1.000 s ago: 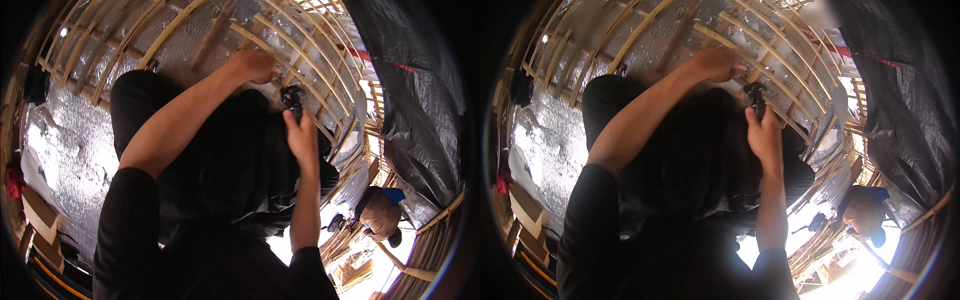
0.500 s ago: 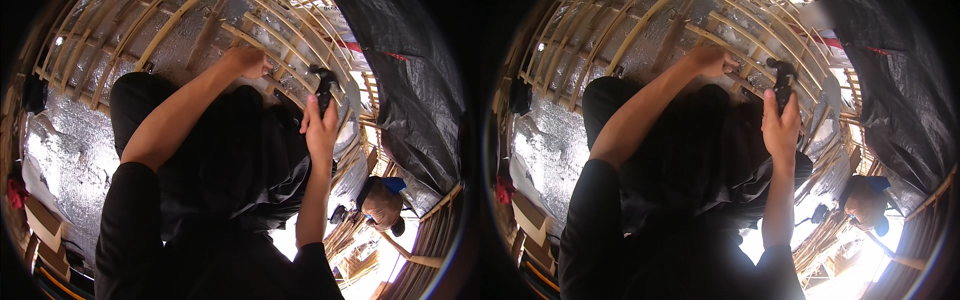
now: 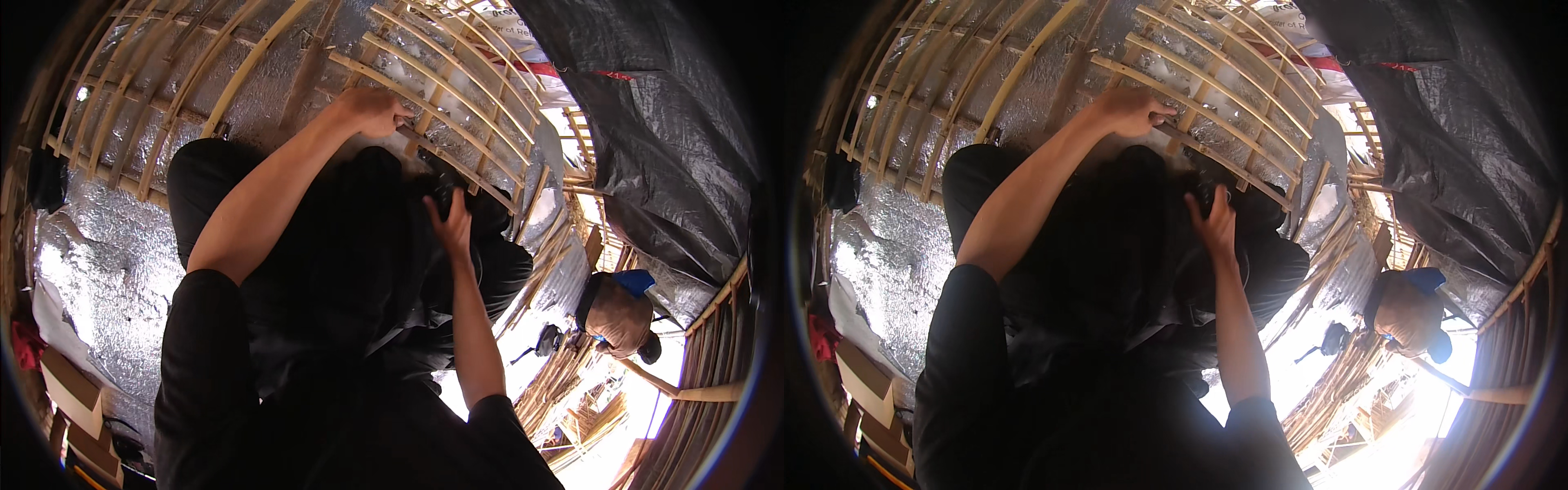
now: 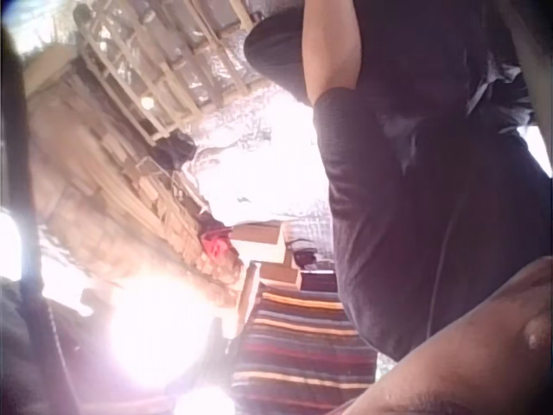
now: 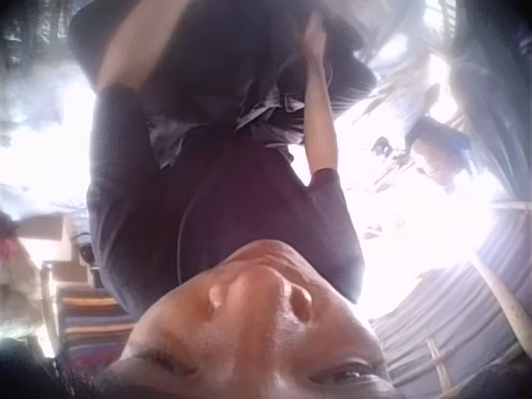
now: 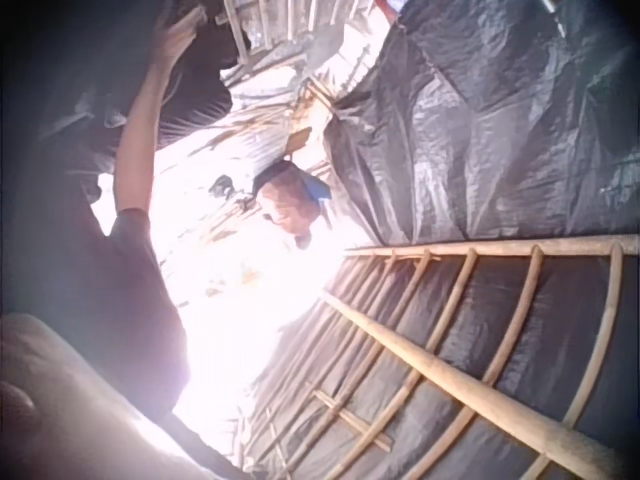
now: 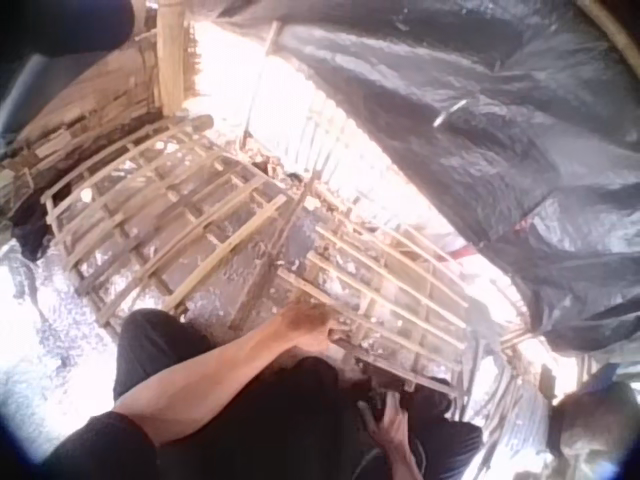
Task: The person hammers thin bamboo strips into a wooden lattice frame while sitting on the ground. They position each strip and secure it by driving fasteners with a hammer.
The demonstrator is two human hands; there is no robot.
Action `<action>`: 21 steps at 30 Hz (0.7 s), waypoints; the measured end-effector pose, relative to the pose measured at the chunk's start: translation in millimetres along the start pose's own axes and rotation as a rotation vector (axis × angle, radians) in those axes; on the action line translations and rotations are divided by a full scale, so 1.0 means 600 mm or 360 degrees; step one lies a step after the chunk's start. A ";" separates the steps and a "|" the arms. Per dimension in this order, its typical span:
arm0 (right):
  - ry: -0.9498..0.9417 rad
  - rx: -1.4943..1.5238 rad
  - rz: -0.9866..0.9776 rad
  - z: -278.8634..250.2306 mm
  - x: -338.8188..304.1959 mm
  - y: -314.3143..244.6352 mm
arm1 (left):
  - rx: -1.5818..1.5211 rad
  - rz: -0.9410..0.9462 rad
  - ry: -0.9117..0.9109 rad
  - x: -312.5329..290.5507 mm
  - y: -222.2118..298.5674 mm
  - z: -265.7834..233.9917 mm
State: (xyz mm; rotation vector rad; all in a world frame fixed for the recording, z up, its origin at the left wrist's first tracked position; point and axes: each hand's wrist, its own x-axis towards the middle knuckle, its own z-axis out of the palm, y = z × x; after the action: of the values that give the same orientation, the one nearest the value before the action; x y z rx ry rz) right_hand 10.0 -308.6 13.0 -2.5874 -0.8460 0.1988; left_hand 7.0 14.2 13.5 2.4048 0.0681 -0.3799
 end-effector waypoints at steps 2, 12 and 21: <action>0.0037 0.0022 -0.0208 0.040 -0.045 0.053 | -0.0010 -0.0029 0.0035 -0.005 0.010 -0.007; -0.0078 0.0231 -0.0349 0.026 -0.038 0.000 | 0.0461 0.0552 0.0626 -0.029 0.036 0.032; -0.0079 0.0238 -0.0219 0.045 -0.028 0.005 | 0.0251 0.0626 0.0539 -0.021 0.048 0.021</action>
State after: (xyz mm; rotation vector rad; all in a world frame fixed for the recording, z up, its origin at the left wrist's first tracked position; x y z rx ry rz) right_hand -8.9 -311.6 -12.7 -2.3847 -0.9839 0.2766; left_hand -4.0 -14.9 26.1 2.5383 -0.2898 0.2113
